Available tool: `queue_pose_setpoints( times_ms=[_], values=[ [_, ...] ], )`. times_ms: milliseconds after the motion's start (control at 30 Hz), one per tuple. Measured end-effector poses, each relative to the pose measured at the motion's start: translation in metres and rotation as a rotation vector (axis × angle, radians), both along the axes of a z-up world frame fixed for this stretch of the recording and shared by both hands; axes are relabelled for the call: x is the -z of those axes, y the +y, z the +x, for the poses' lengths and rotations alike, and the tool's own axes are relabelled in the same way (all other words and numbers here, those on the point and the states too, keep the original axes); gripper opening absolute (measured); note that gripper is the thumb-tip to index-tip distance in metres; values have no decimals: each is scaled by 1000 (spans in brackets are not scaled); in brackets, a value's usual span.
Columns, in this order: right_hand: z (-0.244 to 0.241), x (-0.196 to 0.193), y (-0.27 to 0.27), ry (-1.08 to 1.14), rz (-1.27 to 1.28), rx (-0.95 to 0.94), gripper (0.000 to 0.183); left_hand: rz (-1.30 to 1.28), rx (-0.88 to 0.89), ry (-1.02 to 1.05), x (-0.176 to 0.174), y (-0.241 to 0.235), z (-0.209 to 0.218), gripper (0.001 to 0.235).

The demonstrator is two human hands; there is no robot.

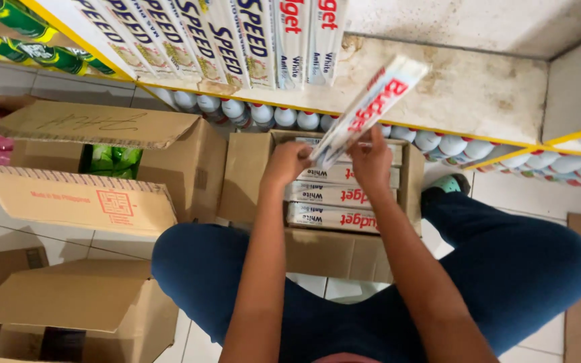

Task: Stocking individual detergent soap bars from a cardboard box onto a low retail shelf.

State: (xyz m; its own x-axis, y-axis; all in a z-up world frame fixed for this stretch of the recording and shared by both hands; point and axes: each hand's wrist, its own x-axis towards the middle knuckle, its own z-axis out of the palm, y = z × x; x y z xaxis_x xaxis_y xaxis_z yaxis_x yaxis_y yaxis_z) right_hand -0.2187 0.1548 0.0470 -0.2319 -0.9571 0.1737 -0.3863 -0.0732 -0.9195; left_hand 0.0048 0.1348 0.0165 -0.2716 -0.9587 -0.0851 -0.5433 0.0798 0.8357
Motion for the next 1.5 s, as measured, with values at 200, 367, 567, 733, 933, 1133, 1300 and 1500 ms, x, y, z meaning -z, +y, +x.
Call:
queue_pose_setpoints(
  times_ms=[200,367,567,733,933,1133,1300,1500],
  values=[
    [8,-46,-69,157,-172,-61,21,-183,-61,43,1,-67,-13,19],
    [22,-74,-114,164,-235,-52,28,-287,-109,9,-11,-102,-24,15],
    [34,-61,-150,190,-284,-109,31,-321,-407,267,9,-122,-40,19],
    [43,-49,-164,194,-258,-115,34,-390,-611,160,31,-127,-52,20],
    [43,-43,-173,225,-239,-81,35,-351,-720,175,14,-125,-58,20],
    [49,-41,-172,248,-215,-34,34,-343,-723,78,10,-129,-55,11],
    [56,-46,-169,194,-189,7,33,-334,-725,63,16,-131,-57,11],
    [55,-47,-168,147,-198,31,26,-380,-755,141,6,-125,-56,13]
  ],
)
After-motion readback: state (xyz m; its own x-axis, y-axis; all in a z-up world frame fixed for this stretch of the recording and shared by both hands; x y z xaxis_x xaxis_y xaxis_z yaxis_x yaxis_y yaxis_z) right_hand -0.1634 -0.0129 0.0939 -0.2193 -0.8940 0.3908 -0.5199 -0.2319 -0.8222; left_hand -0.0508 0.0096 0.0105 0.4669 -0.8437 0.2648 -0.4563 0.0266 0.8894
